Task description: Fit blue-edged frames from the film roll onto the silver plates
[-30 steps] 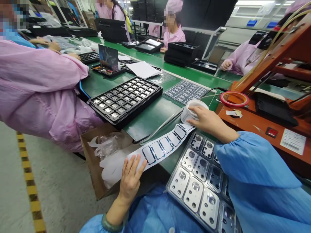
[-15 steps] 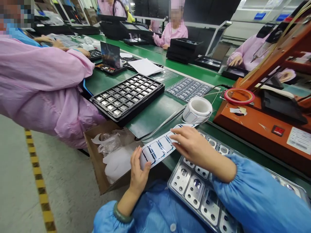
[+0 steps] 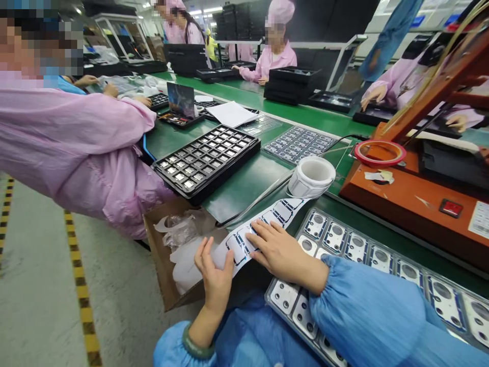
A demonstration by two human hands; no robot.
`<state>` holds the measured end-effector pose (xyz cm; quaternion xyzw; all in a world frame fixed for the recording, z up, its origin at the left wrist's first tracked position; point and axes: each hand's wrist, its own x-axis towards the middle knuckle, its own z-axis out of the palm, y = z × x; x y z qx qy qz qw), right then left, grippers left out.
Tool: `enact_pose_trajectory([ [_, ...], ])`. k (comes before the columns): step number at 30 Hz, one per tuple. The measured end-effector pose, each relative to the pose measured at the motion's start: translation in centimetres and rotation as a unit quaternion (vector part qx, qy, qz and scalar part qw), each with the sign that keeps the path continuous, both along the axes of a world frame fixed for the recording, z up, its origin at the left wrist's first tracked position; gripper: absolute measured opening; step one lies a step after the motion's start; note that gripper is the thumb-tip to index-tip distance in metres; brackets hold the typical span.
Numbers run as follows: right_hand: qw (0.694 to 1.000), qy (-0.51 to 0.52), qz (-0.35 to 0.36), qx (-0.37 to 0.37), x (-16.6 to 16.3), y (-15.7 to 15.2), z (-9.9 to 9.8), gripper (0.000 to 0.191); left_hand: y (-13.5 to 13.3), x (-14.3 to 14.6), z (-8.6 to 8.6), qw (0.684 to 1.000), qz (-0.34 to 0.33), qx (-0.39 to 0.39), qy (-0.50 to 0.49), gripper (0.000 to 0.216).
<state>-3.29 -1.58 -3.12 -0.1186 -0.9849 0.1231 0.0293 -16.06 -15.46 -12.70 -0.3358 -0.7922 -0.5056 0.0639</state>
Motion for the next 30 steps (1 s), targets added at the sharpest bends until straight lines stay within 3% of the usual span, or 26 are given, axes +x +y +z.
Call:
enact_pose_trajectory([
  [2,1.0,0.006,-0.004,-0.004,0.0,-0.1,0.0,0.041,-0.2,0.8,0.5,0.999,0.038,0.008,0.014,0.053],
  [5,1.0,0.008,-0.009,-0.013,0.1,-0.1,0.1,0.041,-0.6,1.5,0.7,0.999,0.041,0.007,-0.012,0.057],
  [7,1.0,0.01,-0.011,-0.018,0.1,-0.1,0.1,0.04,-0.6,1.4,0.3,0.993,0.033,0.003,-0.117,0.065],
  [10,1.0,0.016,-0.009,-0.018,0.0,0.0,0.1,0.04,-0.2,1.0,-0.7,0.951,0.013,0.012,-0.308,0.077],
  [13,1.0,0.018,-0.006,-0.014,0.1,0.0,0.0,0.039,0.5,0.9,-1.2,0.927,-0.027,0.029,-0.373,0.075],
  [19,1.0,0.016,-0.007,-0.007,0.1,-0.2,-0.1,0.039,1.2,1.4,0.4,0.916,-0.079,0.071,-0.386,0.06],
  [24,1.0,0.022,-0.013,-0.006,0.1,-0.2,-0.2,0.038,1.0,0.4,0.9,0.958,-0.063,0.026,-0.279,0.049],
  [30,1.0,0.014,-0.014,0.001,-0.1,-0.2,-0.1,0.039,1.1,-0.3,1.5,0.986,-0.008,0.004,-0.168,0.041],
])
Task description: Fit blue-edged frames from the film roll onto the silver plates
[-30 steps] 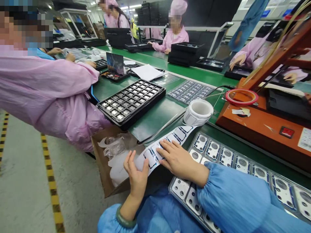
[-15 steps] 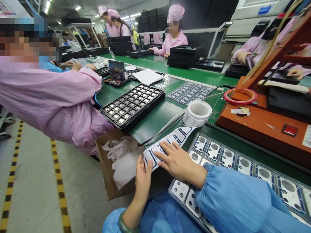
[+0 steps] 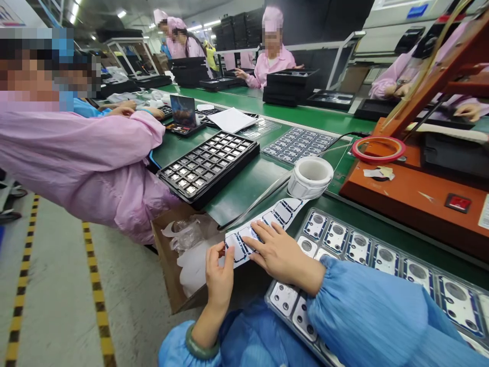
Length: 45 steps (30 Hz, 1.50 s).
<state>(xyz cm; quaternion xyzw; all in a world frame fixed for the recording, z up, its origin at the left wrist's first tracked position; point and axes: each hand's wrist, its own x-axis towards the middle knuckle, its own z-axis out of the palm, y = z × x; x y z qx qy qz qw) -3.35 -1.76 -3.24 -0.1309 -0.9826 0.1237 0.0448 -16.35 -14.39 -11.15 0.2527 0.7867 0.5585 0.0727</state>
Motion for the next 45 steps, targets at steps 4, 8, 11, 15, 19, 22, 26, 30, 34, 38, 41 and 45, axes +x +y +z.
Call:
enact_pose_trajectory([
  [4,1.0,-0.005,0.001,0.0,0.0,0.0,-0.1,0.04,-0.2,0.5,0.3,0.999,-0.004,-0.024,0.02,0.041],
  [8,1.0,0.001,0.004,0.0,0.1,0.1,-0.2,0.04,-0.6,1.0,0.0,0.994,-0.018,-0.035,0.103,0.036],
  [11,1.0,0.006,0.004,0.003,0.1,0.1,-0.3,0.039,-0.7,0.8,-0.4,0.984,-0.026,-0.016,0.178,0.027],
  [15,1.0,0.005,0.003,0.004,0.1,0.0,-0.3,0.039,-0.5,0.3,-0.5,0.969,-0.029,0.033,0.243,0.016],
  [19,1.0,0.001,0.005,0.005,0.1,0.1,-0.3,0.039,-0.9,0.3,0.6,0.935,-0.056,0.093,0.336,0.011],
  [22,1.0,-0.005,0.01,0.003,0.1,0.2,-0.1,0.043,-1.8,1.0,2.0,0.901,-0.135,0.138,0.389,0.025],
  [26,1.0,-0.005,0.012,-0.008,0.2,0.2,-0.2,0.043,-2.6,2.6,4.4,0.897,-0.16,0.204,0.358,0.029],
  [30,0.998,0.045,0.014,-0.039,0.0,0.9,-0.1,0.038,-1.8,3.9,5.9,0.94,-0.149,0.237,0.192,0.026],
  [34,0.974,0.152,-0.021,-0.166,1.0,2.7,2.3,0.032,-0.1,4.3,6.2,0.967,-0.11,0.225,-0.049,0.012],
  [38,0.939,0.117,-0.091,-0.311,4.7,3.6,5.9,0.028,1.5,4.8,6.7,0.95,-0.12,0.216,-0.191,0.015],
  [41,0.902,0.088,-0.137,-0.399,8.0,2.6,7.1,0.027,2.4,5.8,7.5,0.944,-0.163,0.18,-0.225,0.016],
  [45,0.849,0.114,-0.213,-0.471,11.0,0.1,6.3,0.023,3.4,7.7,8.5,0.931,-0.252,0.146,-0.219,0.014],
])
